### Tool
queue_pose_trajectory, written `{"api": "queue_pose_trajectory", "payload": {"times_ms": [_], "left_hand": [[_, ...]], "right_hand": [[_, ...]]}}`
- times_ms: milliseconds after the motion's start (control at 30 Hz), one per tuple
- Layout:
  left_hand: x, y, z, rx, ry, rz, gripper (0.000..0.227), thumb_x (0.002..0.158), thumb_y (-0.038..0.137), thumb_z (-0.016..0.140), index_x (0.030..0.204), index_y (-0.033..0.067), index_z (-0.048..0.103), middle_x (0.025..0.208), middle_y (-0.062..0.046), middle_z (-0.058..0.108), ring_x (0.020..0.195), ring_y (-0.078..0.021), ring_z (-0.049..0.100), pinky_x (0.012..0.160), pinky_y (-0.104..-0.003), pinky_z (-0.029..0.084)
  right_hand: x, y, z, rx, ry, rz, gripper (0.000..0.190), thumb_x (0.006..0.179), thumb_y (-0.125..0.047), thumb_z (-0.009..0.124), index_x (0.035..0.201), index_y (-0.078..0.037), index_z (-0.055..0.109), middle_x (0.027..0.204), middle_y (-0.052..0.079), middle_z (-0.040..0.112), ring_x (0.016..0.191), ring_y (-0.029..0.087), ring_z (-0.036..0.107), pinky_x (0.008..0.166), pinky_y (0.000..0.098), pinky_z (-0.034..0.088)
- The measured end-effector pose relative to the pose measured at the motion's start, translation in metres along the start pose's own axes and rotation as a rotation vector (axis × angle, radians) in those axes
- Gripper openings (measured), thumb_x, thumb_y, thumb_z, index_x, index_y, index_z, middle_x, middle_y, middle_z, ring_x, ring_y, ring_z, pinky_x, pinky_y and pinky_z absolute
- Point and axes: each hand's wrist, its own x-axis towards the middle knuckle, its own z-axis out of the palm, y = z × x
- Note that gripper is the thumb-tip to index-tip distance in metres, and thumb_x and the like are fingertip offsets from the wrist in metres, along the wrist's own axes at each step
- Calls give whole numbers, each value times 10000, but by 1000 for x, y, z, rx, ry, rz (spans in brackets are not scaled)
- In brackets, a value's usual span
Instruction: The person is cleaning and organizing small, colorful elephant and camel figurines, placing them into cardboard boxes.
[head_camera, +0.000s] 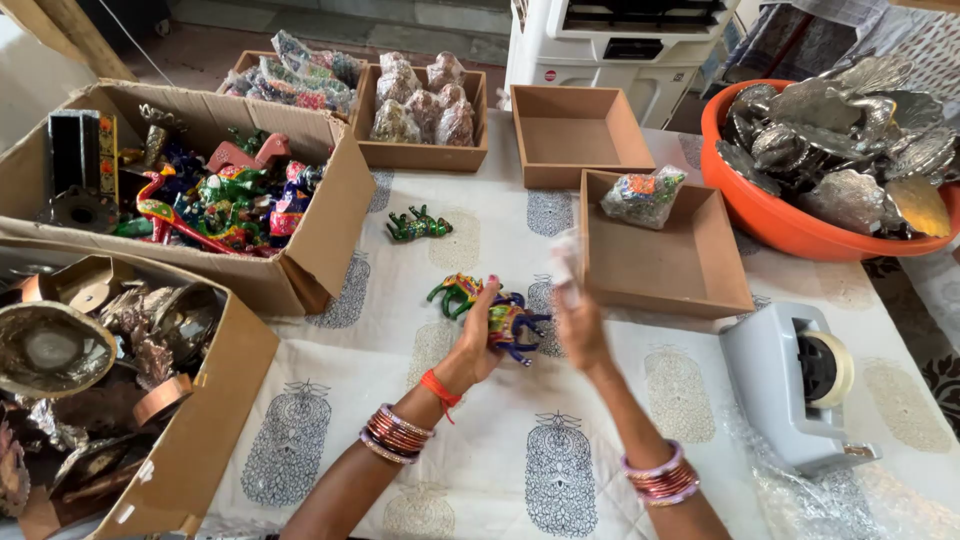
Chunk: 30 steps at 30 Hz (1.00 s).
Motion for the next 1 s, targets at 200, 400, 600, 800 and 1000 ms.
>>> {"api": "queue_pose_trajectory", "payload": {"times_ms": [200, 400, 600, 800, 1000], "left_hand": [[8, 11, 4, -19, 169, 78, 615, 918, 640, 391, 1256, 174, 607, 1215, -117, 670, 1067, -292, 685, 888, -432, 587], [5, -22, -5, -16, 47, 172, 515, 985, 519, 368, 1352, 199, 537, 1288, -89, 639, 1185, -258, 606, 1015, -407, 531], [15, -52, -10, 109, -332, 423, 439, 1023, 314, 449, 1425, 142, 487, 1370, -98, 555, 1299, -230, 518, 1138, -350, 434], [-49, 16, 30, -37, -96, 247, 519, 982, 401, 386, 1389, 89, 469, 1238, -78, 601, 1183, -266, 581, 1024, -436, 492], [-7, -48, 1, 242, -378, 372, 598, 1062, 331, 496, 1593, 78, 386, 1366, -94, 528, 1181, -222, 479, 1016, -362, 404]], "right_hand": [[-44, -60, 51, -513, -236, -449, 691, 967, -143, 550, 1613, -115, 306, 1692, 101, 289, 1582, 375, 186, 1276, 520, 133], [-30, -16, 53, -477, -98, -464, 647, 1079, -395, 351, 1636, -88, 233, 1694, 177, 252, 1571, 419, 184, 1273, 526, 164], [-23, -13, 46, -203, -46, -170, 807, 1061, -593, 222, 1639, -39, 123, 1677, 212, 237, 1526, 395, 305, 1241, 482, 261], [-56, -65, 75, -444, -95, -480, 803, 1071, -589, 199, 1636, -19, 170, 1693, 245, 228, 1575, 492, 106, 1275, 559, 123], [-18, -32, 35, -48, 26, -132, 778, 1070, -592, 230, 1624, -48, 183, 1685, 218, 244, 1563, 439, 257, 1249, 529, 232]]}}
